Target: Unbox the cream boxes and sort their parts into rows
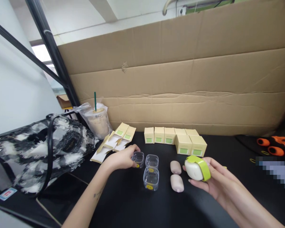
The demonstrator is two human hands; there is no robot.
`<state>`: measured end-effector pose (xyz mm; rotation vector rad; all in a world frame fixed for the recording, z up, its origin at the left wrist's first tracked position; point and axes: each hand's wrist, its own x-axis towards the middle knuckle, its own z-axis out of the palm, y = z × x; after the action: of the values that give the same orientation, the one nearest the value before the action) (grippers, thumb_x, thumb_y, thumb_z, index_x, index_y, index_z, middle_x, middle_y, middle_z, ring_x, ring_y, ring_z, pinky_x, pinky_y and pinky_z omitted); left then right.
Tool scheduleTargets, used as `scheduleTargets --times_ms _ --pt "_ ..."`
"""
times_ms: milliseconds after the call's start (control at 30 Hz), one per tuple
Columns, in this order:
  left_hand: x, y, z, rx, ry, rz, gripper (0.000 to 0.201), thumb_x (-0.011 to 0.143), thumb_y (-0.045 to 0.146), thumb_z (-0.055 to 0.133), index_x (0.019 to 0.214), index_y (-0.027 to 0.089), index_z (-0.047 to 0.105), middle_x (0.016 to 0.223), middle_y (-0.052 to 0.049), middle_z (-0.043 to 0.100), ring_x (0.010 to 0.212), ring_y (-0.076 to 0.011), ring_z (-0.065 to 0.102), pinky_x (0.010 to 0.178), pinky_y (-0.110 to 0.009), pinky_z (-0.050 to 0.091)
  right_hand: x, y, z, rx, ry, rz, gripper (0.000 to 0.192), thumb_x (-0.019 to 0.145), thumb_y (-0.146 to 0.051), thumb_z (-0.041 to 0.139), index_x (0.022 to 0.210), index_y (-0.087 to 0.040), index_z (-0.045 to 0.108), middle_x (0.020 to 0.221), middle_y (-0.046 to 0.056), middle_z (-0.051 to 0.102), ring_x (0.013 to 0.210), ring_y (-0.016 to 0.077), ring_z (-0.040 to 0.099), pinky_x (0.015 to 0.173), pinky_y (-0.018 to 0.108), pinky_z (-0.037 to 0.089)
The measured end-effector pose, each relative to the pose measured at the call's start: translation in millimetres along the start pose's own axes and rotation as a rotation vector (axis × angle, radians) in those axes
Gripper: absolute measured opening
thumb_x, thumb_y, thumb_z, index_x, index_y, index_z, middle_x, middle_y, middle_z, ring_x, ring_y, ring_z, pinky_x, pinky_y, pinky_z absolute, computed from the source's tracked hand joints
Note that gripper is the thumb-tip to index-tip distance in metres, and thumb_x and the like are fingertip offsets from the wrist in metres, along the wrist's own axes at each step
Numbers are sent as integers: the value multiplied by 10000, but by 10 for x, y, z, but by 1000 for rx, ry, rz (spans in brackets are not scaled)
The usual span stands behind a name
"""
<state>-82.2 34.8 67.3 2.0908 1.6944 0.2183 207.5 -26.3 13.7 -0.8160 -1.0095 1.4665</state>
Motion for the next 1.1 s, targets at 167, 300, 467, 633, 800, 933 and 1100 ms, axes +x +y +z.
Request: scheduleTargets --times_ms 167,300,467,633,800,933,1100 --pt "1 57 21 20 1 21 440 633 212 621 1068 189 557 800 4 597 745 -205 602 670 -279 452 -12 -10 41 37 -5 36 179 796 -410 668 812 -237 621 917 31 708 837 199 678 773 374 579" --pt "1 72 45 25 -20 64 462 636 200 618 1092 181 552 857 -13 591 786 -209 605 709 -290 462 -30 -20 87 82 3 59 204 792 -432 669 783 -235 614 876 13 706 797 176 671 739 340 585" --pt "-16 37 37 23 -20 109 503 639 221 628 1132 196 533 1068 -61 593 970 -239 594 861 -337 451 -48 -7 130 44 49 41 236 770 -455 679 753 -238 588 835 5 693 757 182 661 707 364 583" --pt "-60 224 13 -34 209 230 621 720 384 642 1272 200 425 1353 -138 420 1284 -316 343 1015 -441 323 -31 -35 153 -81 95 -67 271 789 -498 638 762 -234 587 776 8 657 737 177 633 709 343 551" --pt "-95 739 311 -628 -106 273 490 870 530 429 1206 174 425 657 21 577 562 -128 512 550 -254 405 66 -69 97 -391 246 -352 325 791 -556 600 771 -232 580 771 20 627 771 192 600 665 283 513" --pt "-133 928 670 -1104 -585 232 550 839 654 373 1037 148 455 561 39 536 387 -75 421 407 -205 344 71 -48 99 -406 100 -398 260 854 -508 542 818 -252 566 926 44 681 844 197 637 736 302 525" --pt "-181 846 882 -1540 -644 241 436 798 549 585 955 164 453 690 -28 622 523 -99 576 531 -242 486 -8 -16 71 -666 -83 -486 167 941 -380 430 916 -283 564 1197 57 604 1127 207 566 922 354 472"
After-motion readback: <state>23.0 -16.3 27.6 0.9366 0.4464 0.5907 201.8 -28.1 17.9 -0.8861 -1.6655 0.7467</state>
